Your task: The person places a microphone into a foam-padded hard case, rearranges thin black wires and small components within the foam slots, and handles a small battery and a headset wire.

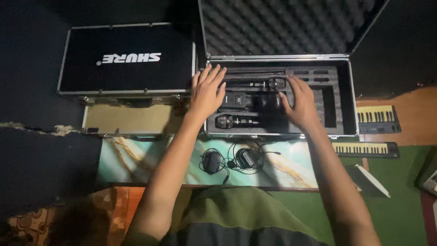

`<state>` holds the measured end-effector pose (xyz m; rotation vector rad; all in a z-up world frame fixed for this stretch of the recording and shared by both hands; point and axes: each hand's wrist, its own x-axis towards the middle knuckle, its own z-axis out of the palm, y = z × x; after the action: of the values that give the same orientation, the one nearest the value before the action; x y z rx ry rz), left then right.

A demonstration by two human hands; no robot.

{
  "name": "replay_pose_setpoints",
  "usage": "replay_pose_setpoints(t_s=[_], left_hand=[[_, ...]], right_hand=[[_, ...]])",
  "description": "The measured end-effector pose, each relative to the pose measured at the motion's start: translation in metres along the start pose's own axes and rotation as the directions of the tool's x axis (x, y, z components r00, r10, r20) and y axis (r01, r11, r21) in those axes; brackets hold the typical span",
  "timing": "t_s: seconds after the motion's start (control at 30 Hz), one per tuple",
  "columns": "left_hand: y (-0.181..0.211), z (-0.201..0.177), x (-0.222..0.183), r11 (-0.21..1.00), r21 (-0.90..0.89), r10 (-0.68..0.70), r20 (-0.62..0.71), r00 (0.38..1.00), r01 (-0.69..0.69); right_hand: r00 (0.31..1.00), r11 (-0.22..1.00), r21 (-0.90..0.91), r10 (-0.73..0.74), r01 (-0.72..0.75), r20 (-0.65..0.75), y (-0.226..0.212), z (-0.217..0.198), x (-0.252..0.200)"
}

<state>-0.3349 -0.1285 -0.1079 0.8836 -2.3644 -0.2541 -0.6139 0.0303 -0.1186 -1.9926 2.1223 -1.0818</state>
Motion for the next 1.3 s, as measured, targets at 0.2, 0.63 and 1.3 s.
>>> replay_pose_setpoints(t_s=[0.2, 0.63, 1.3], left_hand=[[0.062, -0.091, -0.044, 0.921, -0.387, -0.089, -0.109, 0.99, 0.041], [0.121, -0.194, -0.15, 0.843, -0.538, -0.144, -0.208, 0.967, 0.01], [0.106, -0.204, -0.161, 0.811, -0.583, -0.2, -0.198, 0.96, 0.048]], right_hand=[[0.993, 0.977, 0.208, 0.065, -0.043, -0.098, -0.096, -0.049, -0.048], [0.945, 0.874, 0.48, 0.214, -0.073, -0.246, -0.199, -0.081, -0.14], [0.983, 0.785, 0.616, 0.159, -0.071, -0.089, -0.215, -0.059, -0.128]])
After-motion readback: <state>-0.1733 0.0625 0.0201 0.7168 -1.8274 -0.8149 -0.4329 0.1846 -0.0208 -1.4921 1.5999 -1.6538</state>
